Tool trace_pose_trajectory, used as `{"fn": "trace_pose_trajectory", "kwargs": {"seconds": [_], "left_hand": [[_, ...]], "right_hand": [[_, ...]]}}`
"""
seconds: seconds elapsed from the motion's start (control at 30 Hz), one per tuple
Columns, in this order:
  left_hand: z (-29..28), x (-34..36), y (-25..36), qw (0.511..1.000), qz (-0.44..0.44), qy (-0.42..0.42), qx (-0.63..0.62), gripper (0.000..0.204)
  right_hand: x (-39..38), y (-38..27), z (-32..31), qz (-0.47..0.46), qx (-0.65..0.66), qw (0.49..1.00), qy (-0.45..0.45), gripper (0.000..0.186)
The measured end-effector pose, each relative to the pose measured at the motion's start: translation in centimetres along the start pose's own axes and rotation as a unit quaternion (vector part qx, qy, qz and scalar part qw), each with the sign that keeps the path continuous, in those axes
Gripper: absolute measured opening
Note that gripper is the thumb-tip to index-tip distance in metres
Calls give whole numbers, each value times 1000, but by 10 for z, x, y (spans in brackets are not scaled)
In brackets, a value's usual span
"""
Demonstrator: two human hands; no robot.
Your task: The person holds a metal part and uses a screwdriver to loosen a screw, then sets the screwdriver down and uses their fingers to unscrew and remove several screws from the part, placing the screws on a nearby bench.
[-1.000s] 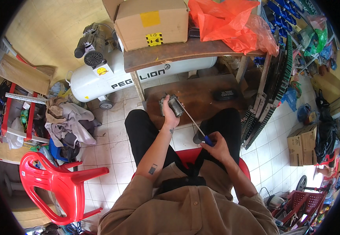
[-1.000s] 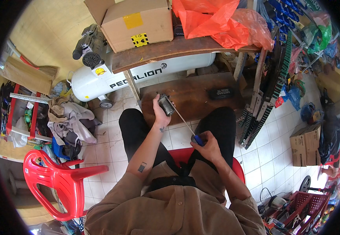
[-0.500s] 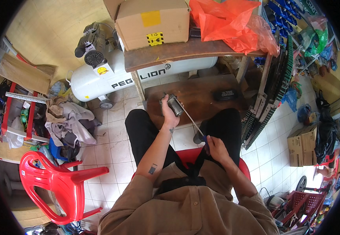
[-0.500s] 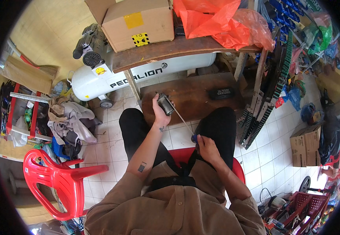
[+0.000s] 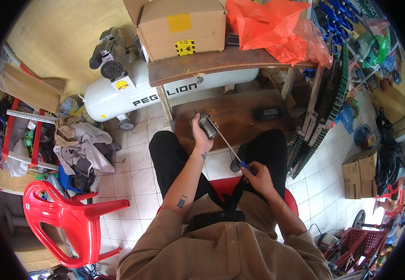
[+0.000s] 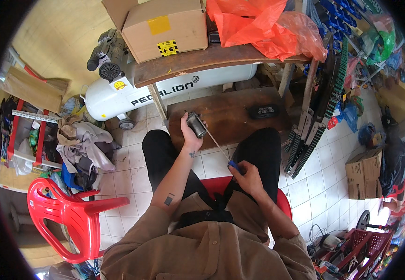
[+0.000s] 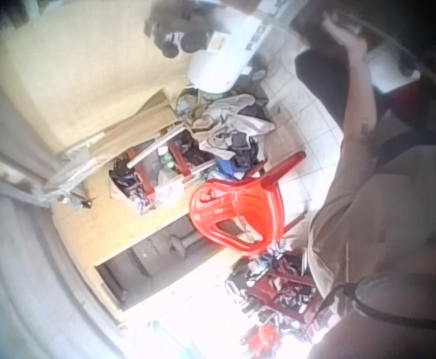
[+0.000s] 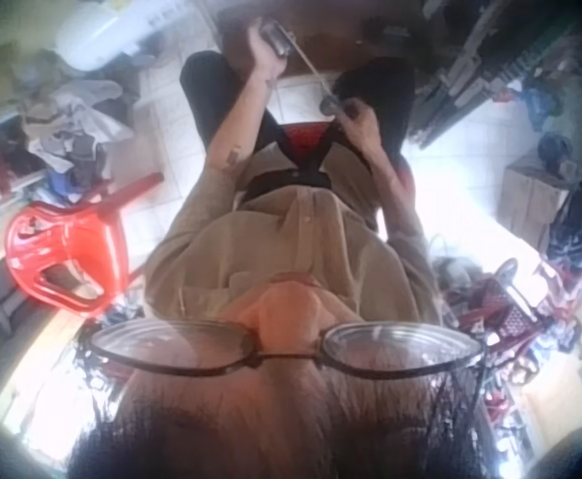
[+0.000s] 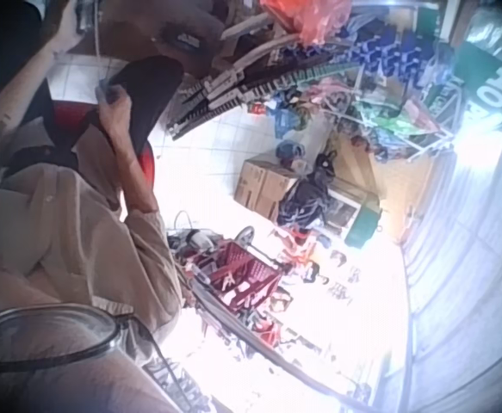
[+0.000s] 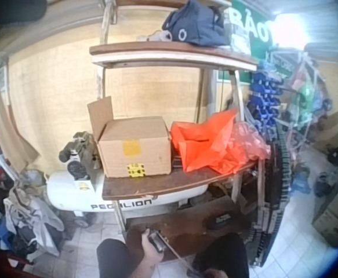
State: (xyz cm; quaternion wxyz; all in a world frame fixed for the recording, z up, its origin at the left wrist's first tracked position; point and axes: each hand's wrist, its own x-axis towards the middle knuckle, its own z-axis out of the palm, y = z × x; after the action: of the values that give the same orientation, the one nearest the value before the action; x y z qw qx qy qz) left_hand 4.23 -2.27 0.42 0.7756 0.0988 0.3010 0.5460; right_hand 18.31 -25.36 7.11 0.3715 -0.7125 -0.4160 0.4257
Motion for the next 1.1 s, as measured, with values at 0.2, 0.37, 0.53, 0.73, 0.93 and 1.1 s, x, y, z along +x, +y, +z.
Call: {"fn": "trace_pose_trajectory", "kwargs": {"seconds": [0.2,0.37,0.53,0.73,0.93,1.1], "left_hand": [[0,0,0,1000,3,4,-1,37],[-1,2,-2,1000,-1,-1,-2,39],[0,0,-1,1000,-2,7,1,40],[-3,1,0,1000,8,-6,-5,39],[-2,1,-2,1000,11,1,-1,39],[-4,4,-3,1000,0,12,2,39]], "right_hand": [[5,0,-1,47,-34,998,-14,35],[2,0,5,-142,-75,983,94,31],[0,-6,-2,-44,-13,998,39,30],[4,3,-1,31,37,999,-21,38],[5,-1,-2,17,-22,1000,-3,42],[4,2,2,-101,-42,990,84,35]]}}
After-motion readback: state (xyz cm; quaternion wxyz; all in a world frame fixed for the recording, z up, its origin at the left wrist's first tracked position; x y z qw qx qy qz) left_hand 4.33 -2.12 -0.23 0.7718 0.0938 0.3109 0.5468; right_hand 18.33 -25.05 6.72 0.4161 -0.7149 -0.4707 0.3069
